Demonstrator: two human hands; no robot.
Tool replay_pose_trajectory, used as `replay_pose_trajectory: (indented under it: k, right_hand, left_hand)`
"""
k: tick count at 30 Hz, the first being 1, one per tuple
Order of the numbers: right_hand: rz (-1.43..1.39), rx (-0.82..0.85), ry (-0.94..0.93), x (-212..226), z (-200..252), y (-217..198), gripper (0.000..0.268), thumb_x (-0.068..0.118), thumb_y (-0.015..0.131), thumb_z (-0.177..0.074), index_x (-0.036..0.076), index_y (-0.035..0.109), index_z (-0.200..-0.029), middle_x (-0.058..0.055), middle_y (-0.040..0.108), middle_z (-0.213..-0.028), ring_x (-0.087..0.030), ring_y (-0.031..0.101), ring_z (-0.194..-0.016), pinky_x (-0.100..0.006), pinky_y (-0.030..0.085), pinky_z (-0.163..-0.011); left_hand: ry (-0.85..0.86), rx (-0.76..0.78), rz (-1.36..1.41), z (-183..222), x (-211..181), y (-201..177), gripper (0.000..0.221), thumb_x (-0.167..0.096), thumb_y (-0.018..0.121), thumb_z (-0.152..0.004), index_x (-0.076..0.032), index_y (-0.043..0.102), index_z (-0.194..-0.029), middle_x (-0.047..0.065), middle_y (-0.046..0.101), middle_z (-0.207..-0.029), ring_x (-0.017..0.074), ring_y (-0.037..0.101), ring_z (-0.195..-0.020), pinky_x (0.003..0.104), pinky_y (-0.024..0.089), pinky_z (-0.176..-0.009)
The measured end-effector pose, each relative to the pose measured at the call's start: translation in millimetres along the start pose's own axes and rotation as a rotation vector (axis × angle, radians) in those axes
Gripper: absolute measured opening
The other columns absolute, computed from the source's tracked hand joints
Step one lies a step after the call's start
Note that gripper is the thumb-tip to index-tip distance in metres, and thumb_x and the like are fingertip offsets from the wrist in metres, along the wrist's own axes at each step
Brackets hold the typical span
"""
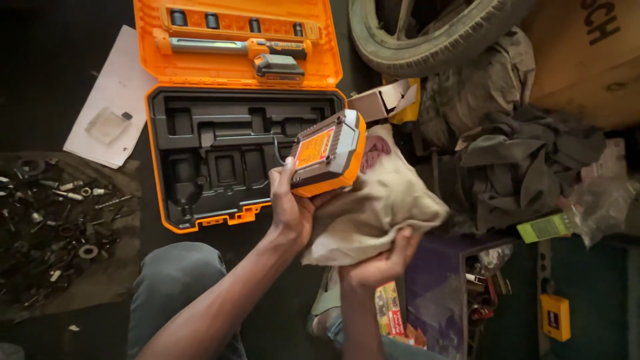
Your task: Cleaning a power tool battery pack with a cloth and organizing a tool kit inside a hard carrying case.
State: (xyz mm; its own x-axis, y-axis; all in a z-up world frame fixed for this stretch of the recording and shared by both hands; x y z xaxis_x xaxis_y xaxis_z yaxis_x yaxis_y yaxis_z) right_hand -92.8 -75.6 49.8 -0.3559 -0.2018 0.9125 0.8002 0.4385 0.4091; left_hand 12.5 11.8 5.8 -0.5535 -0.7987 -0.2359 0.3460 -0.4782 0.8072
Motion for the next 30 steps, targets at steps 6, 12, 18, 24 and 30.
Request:
replay_pose_trajectory:
  k: [6,12,18,24,30]
  right_hand:
    - [0.177,0.134,-0.206,-2.6,-1.3,-5.7,0.051,0.029,0.059,-0.108,-0.002,0.045,-0.147,-0.014,0.053,-0.135,-0.026,0.054,-0.124,-0.042,0.046,-0.113]
    - [0.39,0.303,-0.152,36.2,-25.7,49.9,0.059,0.027,0.056,-0.106,0.002,0.038,-0.156,-0.013,0.051,-0.15,-0.025,0.053,-0.137,-0.039,0.044,-0.116]
    - [0.346,0.31,0.134,22.2,-62.5,23.1,0.047,0.022,0.048,-0.107,0.001,0.043,-0.149,-0.013,0.055,-0.142,-0.025,0.054,-0.132,-0.041,0.045,-0.112]
    - [0.646,0.545,-0.121,20.6,-76.0,11.5,0.04,0.027,0.044,-0.114,0.001,0.048,-0.145,-0.011,0.057,-0.14,-0.021,0.055,-0.131,-0.035,0.042,-0.117]
    - [0.96,0.75,-0.156,50.2,-90.3,3.6,0.048,0.03,0.056,-0.108,0.0,0.045,-0.144,-0.012,0.054,-0.137,-0.021,0.053,-0.13,-0.035,0.041,-0.114]
  left_hand:
    - [-0.003,0.106,-0.04,-9.9,31.4,-21.1,0.027,-0.03,0.053,-0.104,-0.01,0.037,-0.112,0.014,0.057,-0.114,0.0258,0.067,-0.104,0.05,0.061,-0.088]
    - [0.247,0.166,-0.459,-3.5,17.0,-10.3,0.027,-0.017,0.058,-0.101,-0.009,0.035,-0.114,0.01,0.048,-0.106,0.017,0.056,-0.093,0.037,0.054,-0.079]
    - [0.715,0.309,-0.835,5.9,6.0,5.9,0.04,-0.008,0.066,-0.094,-0.003,0.035,-0.12,0.013,0.048,-0.125,0.0187,0.049,-0.111,0.035,0.045,-0.101]
    - [0.798,0.301,-0.9,8.1,7.7,8.6,0.041,-0.005,0.065,-0.093,-0.003,0.038,-0.123,0.014,0.048,-0.126,0.0214,0.051,-0.114,0.039,0.044,-0.105]
    - [0.602,0.373,-0.712,10.1,11.2,7.8,0.047,-0.002,0.061,-0.092,-0.002,0.038,-0.132,0.013,0.048,-0.127,0.02,0.054,-0.118,0.036,0.047,-0.107]
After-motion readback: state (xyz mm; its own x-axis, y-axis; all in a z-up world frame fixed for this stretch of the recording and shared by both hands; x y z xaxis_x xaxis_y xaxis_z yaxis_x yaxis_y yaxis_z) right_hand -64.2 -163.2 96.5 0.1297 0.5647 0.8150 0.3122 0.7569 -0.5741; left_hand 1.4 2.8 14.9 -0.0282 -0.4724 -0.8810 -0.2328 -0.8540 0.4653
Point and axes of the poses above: each hand's wrist, its own z-axis away from the middle knuckle, its own y-axis out of the palm, x = y × z, the point moved 2 cm from there along -z, towards the middle knuckle
